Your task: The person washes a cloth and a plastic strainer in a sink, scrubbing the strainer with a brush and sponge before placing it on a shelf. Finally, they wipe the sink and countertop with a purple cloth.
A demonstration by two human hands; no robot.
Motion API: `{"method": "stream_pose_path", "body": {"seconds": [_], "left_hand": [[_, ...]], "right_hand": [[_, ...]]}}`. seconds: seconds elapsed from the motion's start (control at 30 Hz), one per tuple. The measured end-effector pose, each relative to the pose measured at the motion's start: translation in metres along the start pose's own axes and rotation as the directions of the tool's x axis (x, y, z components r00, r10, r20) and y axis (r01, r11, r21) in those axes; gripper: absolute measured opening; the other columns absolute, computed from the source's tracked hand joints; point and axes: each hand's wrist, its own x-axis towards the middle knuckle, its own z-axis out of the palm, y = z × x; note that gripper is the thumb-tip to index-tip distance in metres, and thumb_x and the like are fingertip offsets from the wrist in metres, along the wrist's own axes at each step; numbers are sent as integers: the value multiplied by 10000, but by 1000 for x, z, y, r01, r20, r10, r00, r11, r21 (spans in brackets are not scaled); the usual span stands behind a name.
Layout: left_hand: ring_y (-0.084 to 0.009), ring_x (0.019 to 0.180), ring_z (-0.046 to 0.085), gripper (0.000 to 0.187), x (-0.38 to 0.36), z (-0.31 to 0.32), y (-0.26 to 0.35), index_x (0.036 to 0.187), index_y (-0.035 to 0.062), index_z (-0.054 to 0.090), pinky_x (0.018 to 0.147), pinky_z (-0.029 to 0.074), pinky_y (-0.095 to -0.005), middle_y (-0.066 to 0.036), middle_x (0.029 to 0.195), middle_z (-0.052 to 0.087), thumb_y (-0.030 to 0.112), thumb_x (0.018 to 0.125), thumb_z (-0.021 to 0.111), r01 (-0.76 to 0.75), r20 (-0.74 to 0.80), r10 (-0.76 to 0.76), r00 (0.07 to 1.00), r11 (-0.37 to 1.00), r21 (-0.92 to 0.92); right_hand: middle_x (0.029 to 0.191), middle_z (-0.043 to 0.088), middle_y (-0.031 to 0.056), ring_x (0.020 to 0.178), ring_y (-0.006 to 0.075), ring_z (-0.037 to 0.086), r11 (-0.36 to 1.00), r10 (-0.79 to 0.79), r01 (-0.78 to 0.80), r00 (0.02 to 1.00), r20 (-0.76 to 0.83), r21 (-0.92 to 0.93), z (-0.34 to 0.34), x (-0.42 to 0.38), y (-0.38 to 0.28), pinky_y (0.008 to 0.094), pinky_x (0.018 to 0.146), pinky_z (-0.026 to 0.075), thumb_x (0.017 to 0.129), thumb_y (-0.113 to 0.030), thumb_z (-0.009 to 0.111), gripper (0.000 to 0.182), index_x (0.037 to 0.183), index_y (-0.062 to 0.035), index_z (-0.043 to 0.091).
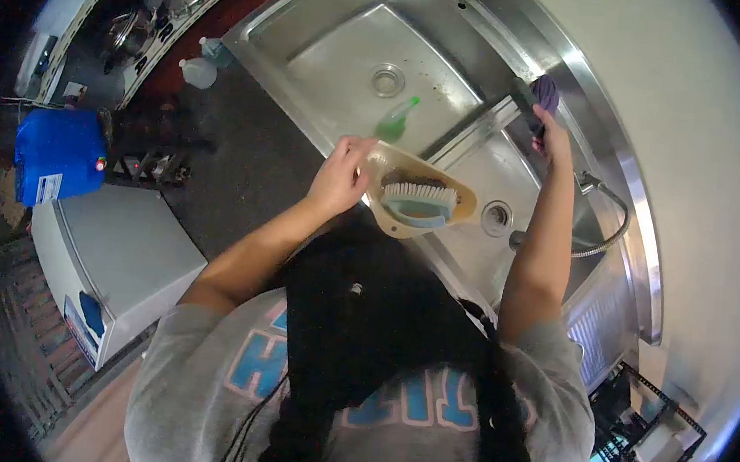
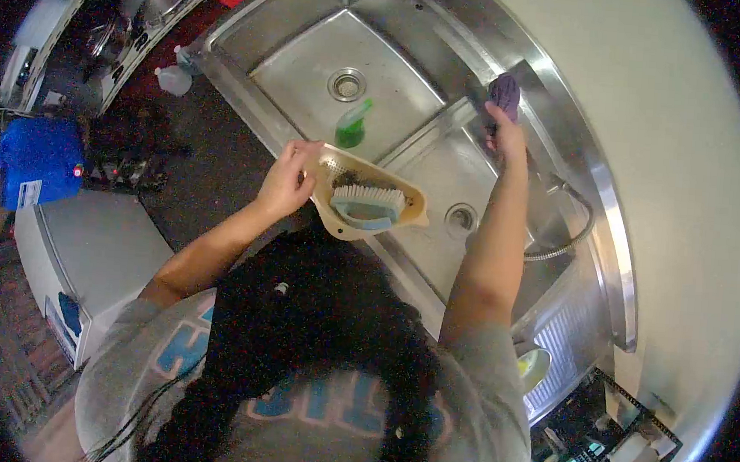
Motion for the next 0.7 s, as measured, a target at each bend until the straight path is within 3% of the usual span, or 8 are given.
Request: {"method": "stream_pose_path", "body": {"seconds": [0.03,0.1,0.23,0.3,0.4,0.47,0.57,0.7], "left_hand": [[-283,791,594,527,0,-2,0,1307,65,504,707,505,-367,-173,1134,498,-23,790,555,54,16,-54,998,998,-37],[-259,759,590,520,1,-1,-9,1308,66,515,679,504,-350,-167,1135,497,-36,799,548,38,12,-37,999,997,-62],[-221,742,588,479,4,-1,-16,1274,59,571,634,499,-318,-151,1126,501,-67,813,531,41,25,-37,999,981,-187],[-216,746,588,460,6,0,-18,1255,55,588,630,498,-307,-146,1122,502,-68,815,533,20,24,-15,1000,975,-223],[-224,763,594,433,10,2,-26,1231,55,609,641,503,-296,-139,1106,506,-59,819,541,-3,32,11,999,965,-262],[-238,777,598,425,12,1,-25,1226,59,614,655,508,-297,-135,1095,508,-50,821,547,-15,41,27,999,963,-271],[-275,823,605,412,14,-2,-25,1218,74,621,696,517,-312,-135,1060,531,-25,823,556,18,86,-2,996,984,-178],[-311,893,610,391,25,9,-60,1203,91,631,732,516,-342,-153,1046,564,20,819,606,-44,59,54,997,986,-160]], "right_hand": [[705,596,20,660,169,583,1000,-6,6,1000,-11,2,1,-27,-3,311,546,464,744,-502,744,538,955,-12,677],[766,639,48,636,165,592,919,-389,380,915,103,103,12,-84,-2,328,578,478,740,-383,752,377,862,-31,697],[872,669,130,794,243,608,791,-385,502,852,354,-350,59,-208,-26,364,754,489,715,-335,771,395,936,-15,705],[924,633,154,896,281,595,348,-593,768,625,508,-538,93,-231,-22,394,817,483,683,-330,801,394,902,-21,694],[963,594,141,1006,304,565,307,-524,750,647,554,-586,135,-244,-12,405,852,479,680,-314,778,383,914,-28,674],[978,584,119,997,285,560,10,-575,767,529,624,-641,155,-238,-9,385,859,484,722,-249,704,318,958,-41,659],[1022,590,109,968,270,555,-106,-670,788,394,629,-606,178,-215,12,353,874,486,759,-175,619,261,989,-56,654],[1050,601,77,963,263,554,-65,-741,881,271,614,-468,181,-217,0,339,882,488,781,-123,582,229,990,-70,659]]}}
